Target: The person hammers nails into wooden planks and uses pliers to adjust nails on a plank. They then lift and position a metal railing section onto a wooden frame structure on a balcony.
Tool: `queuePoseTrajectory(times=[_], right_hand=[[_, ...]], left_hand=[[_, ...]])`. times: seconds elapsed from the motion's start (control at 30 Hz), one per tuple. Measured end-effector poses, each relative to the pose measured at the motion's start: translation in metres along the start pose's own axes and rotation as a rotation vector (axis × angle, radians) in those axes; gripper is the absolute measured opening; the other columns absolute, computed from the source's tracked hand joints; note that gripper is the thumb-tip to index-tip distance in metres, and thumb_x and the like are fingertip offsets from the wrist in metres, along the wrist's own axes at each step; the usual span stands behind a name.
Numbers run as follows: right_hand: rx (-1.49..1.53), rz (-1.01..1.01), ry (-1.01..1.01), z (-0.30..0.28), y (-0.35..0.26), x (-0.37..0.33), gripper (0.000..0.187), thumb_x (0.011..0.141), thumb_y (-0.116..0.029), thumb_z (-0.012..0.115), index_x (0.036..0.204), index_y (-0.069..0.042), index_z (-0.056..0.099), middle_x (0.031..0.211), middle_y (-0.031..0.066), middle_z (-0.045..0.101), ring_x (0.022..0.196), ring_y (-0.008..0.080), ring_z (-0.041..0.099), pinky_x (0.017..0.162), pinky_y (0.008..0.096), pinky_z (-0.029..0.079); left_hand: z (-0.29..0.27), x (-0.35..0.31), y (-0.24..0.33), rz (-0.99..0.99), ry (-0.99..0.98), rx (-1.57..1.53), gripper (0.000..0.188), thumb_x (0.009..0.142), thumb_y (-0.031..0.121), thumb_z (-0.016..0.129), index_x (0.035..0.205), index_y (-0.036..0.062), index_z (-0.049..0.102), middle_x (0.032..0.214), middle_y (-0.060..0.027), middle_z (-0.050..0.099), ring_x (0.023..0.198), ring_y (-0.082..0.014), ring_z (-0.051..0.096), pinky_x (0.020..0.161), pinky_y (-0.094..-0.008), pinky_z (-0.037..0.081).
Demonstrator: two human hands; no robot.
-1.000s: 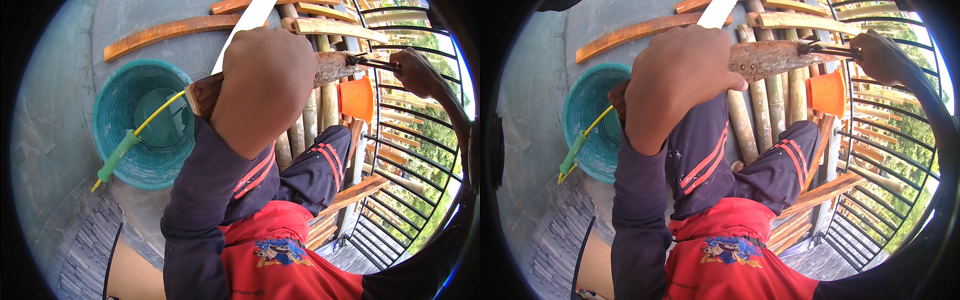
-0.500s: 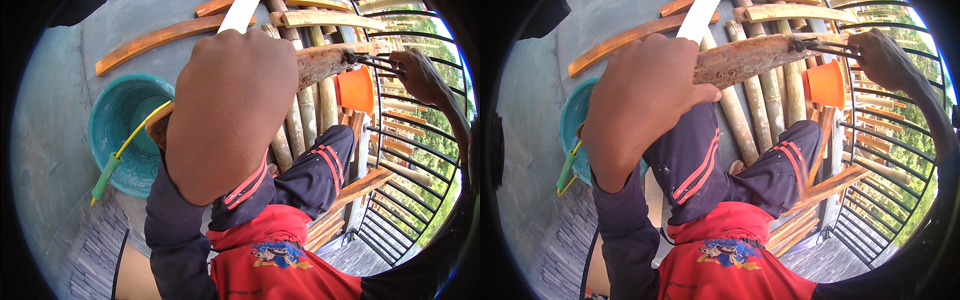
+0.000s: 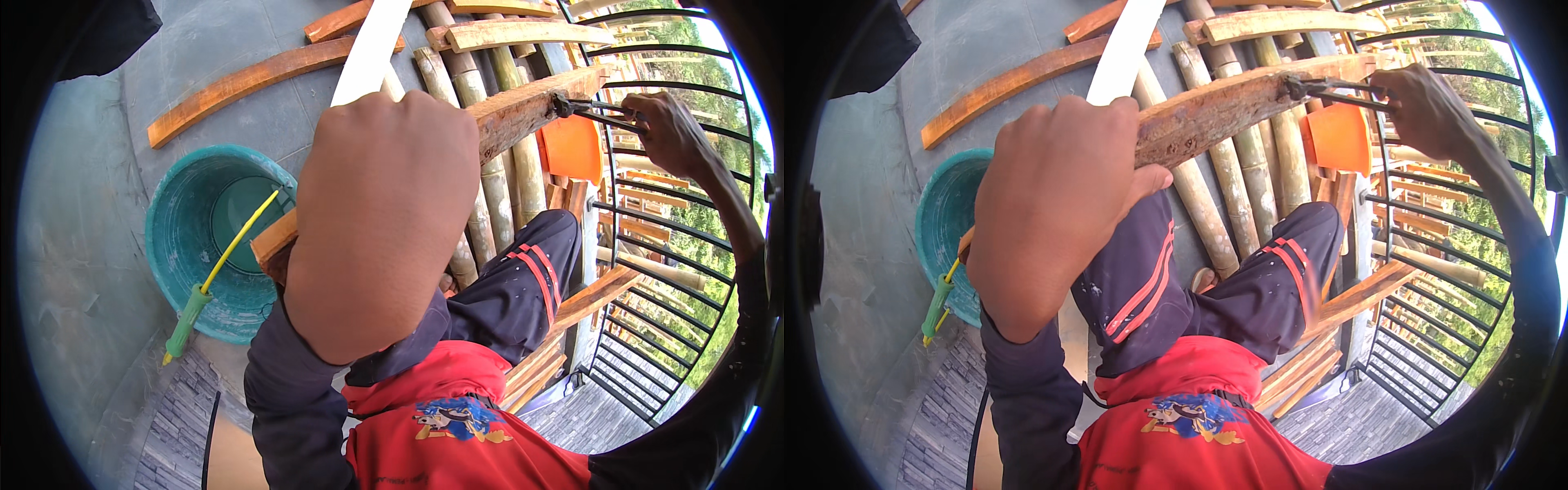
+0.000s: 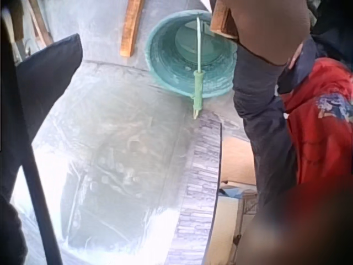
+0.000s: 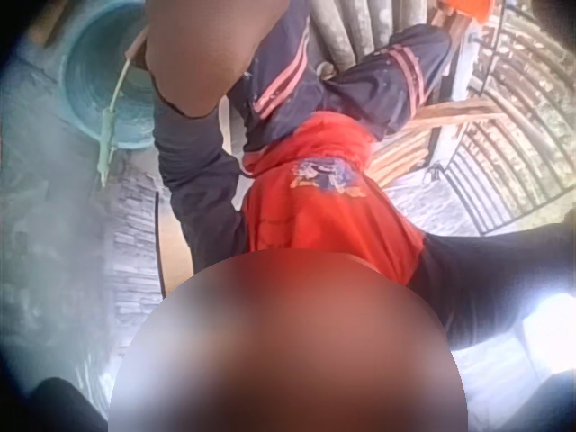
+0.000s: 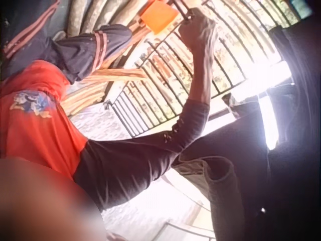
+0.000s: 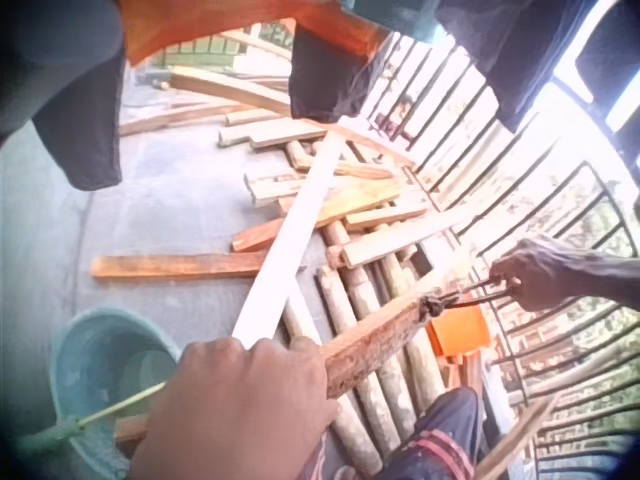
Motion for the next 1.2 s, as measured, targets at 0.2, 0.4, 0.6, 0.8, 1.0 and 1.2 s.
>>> queuePoseTrajectory(times=[0.2, 0.4, 0.6, 0.8, 1.0, 1.2], right_hand=[[0.019, -0.043, 0.031, -0.011, -0.017, -0.005, 0.015, 0.073, 0.005, 0.057, 0.087, 0.001, 0.059, 0.073, 0.0135, 0.06, 0.073, 0.0294, 0.06, 0.065, 0.0409, 0.046], [0.004, -0.131, 0.094, 0.009, 0.004, 0.003, 0.013, 0.073, 0.005, 0.056, 0.085, 0.0, 0.058, 0.071, 0.0148, 0.059, 0.064, 0.032, 0.059, 0.056, 0.0427, 0.043], [0.068, -0.044, 0.055, 0.013, 0.007, -0.004, 0.016, 0.071, 0.006, 0.049, 0.084, 0.001, 0.056, 0.066, 0.0165, 0.056, 0.059, 0.0333, 0.056, 0.053, 0.045, 0.042], [0.059, -0.027, 0.047, 0.009, 0.0, -0.001, 0.011, 0.069, 0.008, 0.05, 0.079, 0.003, 0.052, 0.068, 0.017, 0.054, 0.062, 0.036, 0.054, 0.056, 0.0467, 0.04], [0.086, -0.132, 0.128, 0.019, 0.002, 0.006, 0.013, 0.069, 0.008, 0.051, 0.08, 0.002, 0.053, 0.071, 0.016, 0.056, 0.065, 0.0348, 0.055, 0.056, 0.0446, 0.041], [0.117, 0.029, -0.072, 0.02, 0.016, 0.01, 0.012, 0.078, 0.0, 0.05, 0.087, -0.001, 0.058, 0.081, 0.0176, 0.06, 0.076, 0.0323, 0.06, 0.066, 0.0427, 0.046]], left_hand=[[0.004, -0.004, -0.006, -0.129, -0.176, -0.024, 0.032, 0.074, 0.033, 0.07, 0.083, 0.0036, 0.059, 0.068, -0.0149, 0.062, 0.068, -0.0321, 0.063, 0.063, -0.0401, 0.049], [0.004, -0.003, 0.0, -0.026, -0.08, 0.015, 0.031, 0.075, 0.033, 0.069, 0.083, 0.0053, 0.059, 0.067, -0.0136, 0.062, 0.067, -0.0313, 0.064, 0.061, -0.0395, 0.049], [0.002, 0.005, 0.007, -0.001, -0.072, 0.022, 0.029, 0.075, 0.032, 0.069, 0.081, 0.0059, 0.058, 0.067, -0.013, 0.063, 0.067, -0.0296, 0.064, 0.061, -0.0378, 0.05], [0.006, 0.003, 0.0, -0.08, -0.166, 0.002, 0.033, 0.076, 0.035, 0.069, 0.082, 0.0038, 0.057, 0.069, -0.0154, 0.063, 0.069, -0.0318, 0.064, 0.063, -0.04, 0.05], [0.005, -0.008, -0.007, -0.134, -0.217, -0.042, 0.037, 0.076, 0.038, 0.067, 0.083, 0.003, 0.057, 0.07, -0.0169, 0.063, 0.069, -0.033, 0.064, 0.061, -0.0409, 0.049], [0.006, 0.005, 0.0, -0.023, -0.109, -0.026, 0.036, 0.074, 0.038, 0.069, 0.082, 0.0036, 0.061, 0.069, -0.0149, 0.064, 0.068, -0.0293, 0.066, 0.061, -0.0374, 0.052]])
Point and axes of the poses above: each hand's wrist, its own x-axis towards the middle knuckle, its own z-axis out of the palm, y = z × x, the point moved 8 cm from there along x, towards the middle knuckle
